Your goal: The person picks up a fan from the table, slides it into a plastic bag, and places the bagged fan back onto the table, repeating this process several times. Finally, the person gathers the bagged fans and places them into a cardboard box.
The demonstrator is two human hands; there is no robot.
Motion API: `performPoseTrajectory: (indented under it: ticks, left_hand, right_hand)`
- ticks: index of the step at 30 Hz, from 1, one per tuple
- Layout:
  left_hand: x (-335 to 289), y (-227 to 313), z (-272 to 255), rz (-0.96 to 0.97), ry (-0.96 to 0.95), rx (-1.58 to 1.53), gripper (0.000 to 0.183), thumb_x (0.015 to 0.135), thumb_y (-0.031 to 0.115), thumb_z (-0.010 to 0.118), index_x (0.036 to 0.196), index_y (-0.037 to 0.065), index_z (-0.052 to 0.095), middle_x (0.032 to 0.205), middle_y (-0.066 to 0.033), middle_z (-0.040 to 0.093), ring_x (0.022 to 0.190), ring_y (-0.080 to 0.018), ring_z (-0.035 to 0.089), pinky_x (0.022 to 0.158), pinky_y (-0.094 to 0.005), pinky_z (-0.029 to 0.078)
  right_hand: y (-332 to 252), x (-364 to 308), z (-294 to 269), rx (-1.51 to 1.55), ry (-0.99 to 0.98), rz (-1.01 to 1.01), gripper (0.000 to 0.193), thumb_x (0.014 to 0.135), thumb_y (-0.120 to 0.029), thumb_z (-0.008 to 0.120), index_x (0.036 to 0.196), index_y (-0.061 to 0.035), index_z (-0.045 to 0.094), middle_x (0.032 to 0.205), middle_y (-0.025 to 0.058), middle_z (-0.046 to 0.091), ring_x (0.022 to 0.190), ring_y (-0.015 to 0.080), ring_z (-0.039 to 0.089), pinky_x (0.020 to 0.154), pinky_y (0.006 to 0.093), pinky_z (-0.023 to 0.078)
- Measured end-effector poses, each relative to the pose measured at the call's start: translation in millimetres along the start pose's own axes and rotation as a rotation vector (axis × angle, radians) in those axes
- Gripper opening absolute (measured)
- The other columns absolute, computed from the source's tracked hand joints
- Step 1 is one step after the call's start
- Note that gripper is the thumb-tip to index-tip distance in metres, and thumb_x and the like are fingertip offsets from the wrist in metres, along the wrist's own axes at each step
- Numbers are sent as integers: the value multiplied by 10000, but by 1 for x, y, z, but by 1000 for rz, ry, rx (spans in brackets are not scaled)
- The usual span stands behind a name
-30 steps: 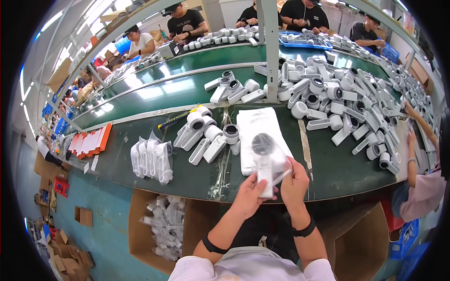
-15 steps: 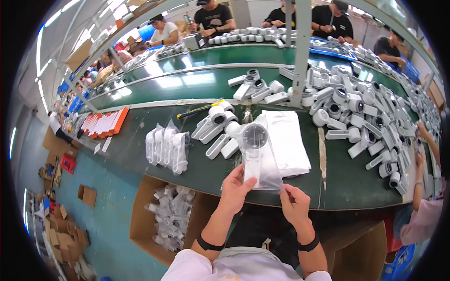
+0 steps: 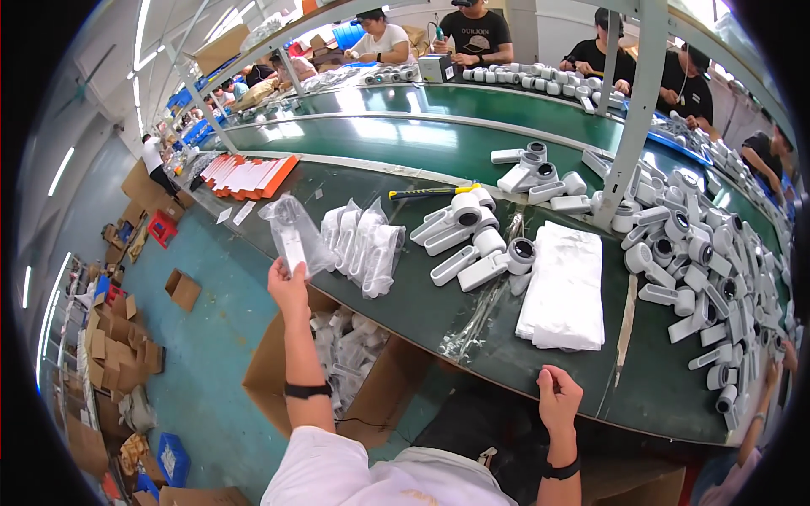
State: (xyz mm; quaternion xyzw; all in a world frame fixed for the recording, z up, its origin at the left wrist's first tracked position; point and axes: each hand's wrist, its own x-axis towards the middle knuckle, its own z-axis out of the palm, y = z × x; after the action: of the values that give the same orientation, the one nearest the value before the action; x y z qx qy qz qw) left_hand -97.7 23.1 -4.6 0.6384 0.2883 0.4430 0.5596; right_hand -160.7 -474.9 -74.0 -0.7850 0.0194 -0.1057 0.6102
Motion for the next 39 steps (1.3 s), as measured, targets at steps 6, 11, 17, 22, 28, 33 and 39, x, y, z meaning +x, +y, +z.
performPoseTrajectory:
  ticks: [6,11,17,22,28,33,39]
  left_hand:
    - [72,-70,5,162,107,595,460,760,90,727,1193,12,591,1085,-188,658,963,-324,646,838,-385,508]
    - [96,-91,9,225,-139,775,444,776,195,709,1190,62,619,1119,-213,653,1060,-379,612,921,-435,473]
    - [90,-53,32,494,-146,927,572,773,504,684,1206,137,618,1407,-167,435,1313,-397,375,985,-583,379]
    - [-16,14,94,501,-697,1190,858,671,677,684,1318,136,529,1543,-166,232,1424,-486,77,992,-784,151]
    - [10,13,97,293,-674,1564,1194,551,738,718,1490,143,283,1580,-182,81,1439,-468,-84,1037,-767,49]
    - [54,3,85,126,-807,1457,1161,514,734,740,1474,255,297,1594,-80,95,1450,-443,-22,1041,-767,97]
    - [64,-13,78,170,-817,1360,1105,542,674,763,1465,286,297,1568,-9,195,1438,-452,59,1009,-774,213]
  right_hand:
    - [2,0,-1,0,27,-4,156,893,-109,665,940,38,682,723,31,647,640,64,566,584,216,453]
    - [-3,-1,5,-33,39,-5,141,894,-98,657,927,36,681,720,33,646,640,67,570,583,216,453]
    - [3,-2,8,-110,52,-20,154,913,-122,635,911,26,676,691,24,630,633,69,556,574,218,438]
    - [0,-1,8,-183,75,-71,155,908,-123,642,889,29,667,688,18,617,620,66,528,566,220,423]
    - [-1,-1,8,-189,81,-114,97,872,-79,665,858,17,667,660,42,594,566,82,505,535,238,415]
    - [1,-2,8,-182,74,-150,86,865,-72,668,848,12,664,650,47,583,556,91,501,526,242,406]
    - [-2,-3,9,-214,67,-163,115,889,-90,647,857,19,663,664,13,585,586,65,488,536,229,395]
